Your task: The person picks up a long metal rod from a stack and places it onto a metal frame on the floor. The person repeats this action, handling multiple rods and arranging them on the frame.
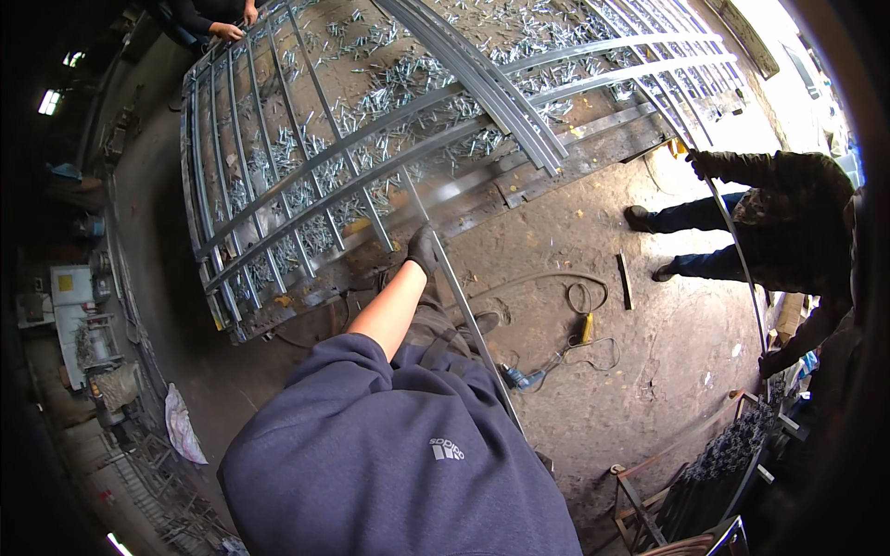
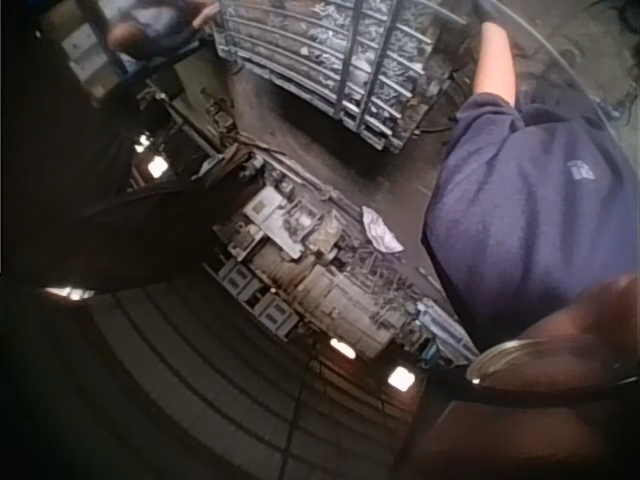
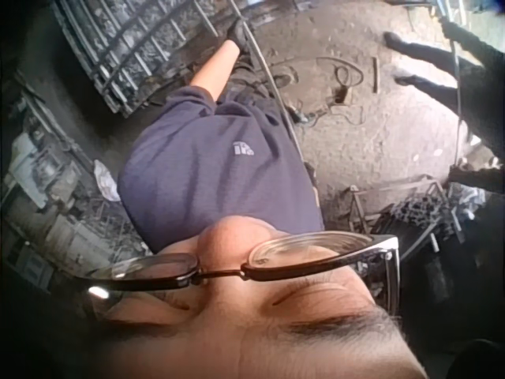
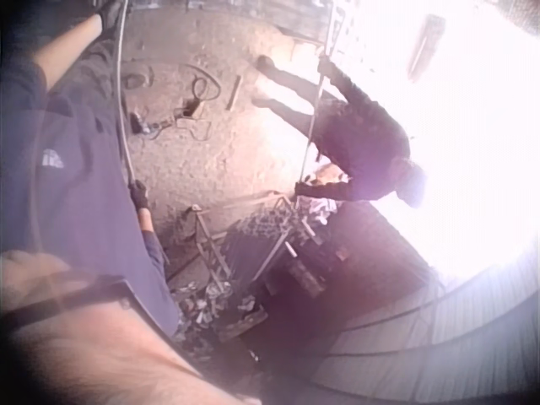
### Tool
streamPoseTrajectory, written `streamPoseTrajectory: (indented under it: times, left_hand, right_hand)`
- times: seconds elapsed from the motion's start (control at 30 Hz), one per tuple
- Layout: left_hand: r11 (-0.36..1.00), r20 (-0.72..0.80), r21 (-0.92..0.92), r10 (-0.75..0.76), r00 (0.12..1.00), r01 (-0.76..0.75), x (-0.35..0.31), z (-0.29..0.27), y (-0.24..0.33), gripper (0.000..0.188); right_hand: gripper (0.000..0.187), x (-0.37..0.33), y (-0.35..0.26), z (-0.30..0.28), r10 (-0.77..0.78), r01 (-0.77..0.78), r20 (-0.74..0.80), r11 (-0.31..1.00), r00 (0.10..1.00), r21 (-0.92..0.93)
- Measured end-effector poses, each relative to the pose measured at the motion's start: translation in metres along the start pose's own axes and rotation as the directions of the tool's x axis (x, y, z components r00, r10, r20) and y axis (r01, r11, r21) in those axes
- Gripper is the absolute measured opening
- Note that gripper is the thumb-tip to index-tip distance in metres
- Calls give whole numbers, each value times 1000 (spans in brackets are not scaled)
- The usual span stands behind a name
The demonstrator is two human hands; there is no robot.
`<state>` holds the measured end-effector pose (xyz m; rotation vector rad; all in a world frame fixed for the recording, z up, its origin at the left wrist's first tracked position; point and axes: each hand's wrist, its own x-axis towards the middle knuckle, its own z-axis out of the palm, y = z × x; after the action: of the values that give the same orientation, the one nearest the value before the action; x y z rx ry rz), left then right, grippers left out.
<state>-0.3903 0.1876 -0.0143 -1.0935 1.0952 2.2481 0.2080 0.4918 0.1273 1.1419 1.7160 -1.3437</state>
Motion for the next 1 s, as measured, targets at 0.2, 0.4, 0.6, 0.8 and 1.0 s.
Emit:
streamPoseTrajectory:
  times: [0.2,0.4,0.6,0.8,1.0]
  left_hand:
    - [988,54,145,35,998,-43,-7,-14,-6,20]
    - [763,85,616,-309,947,194,-43,-53,24,44]
    - [397,152,916,-475,867,57,-56,-117,89,32]
    - [-250,224,888,-499,838,-386,-37,-178,156,28]
    - [-182,131,951,-493,860,-249,-52,-186,201,32]
  right_hand:
    - [21,37,-32,15,-59,50,66,991,996,124]
    - [38,100,-19,34,170,-173,81,985,982,30]
    - [12,116,11,35,170,-206,221,966,960,153]
    - [40,140,-19,47,123,-123,-4,992,992,36]
    - [36,163,-85,69,2,-13,57,980,998,198]
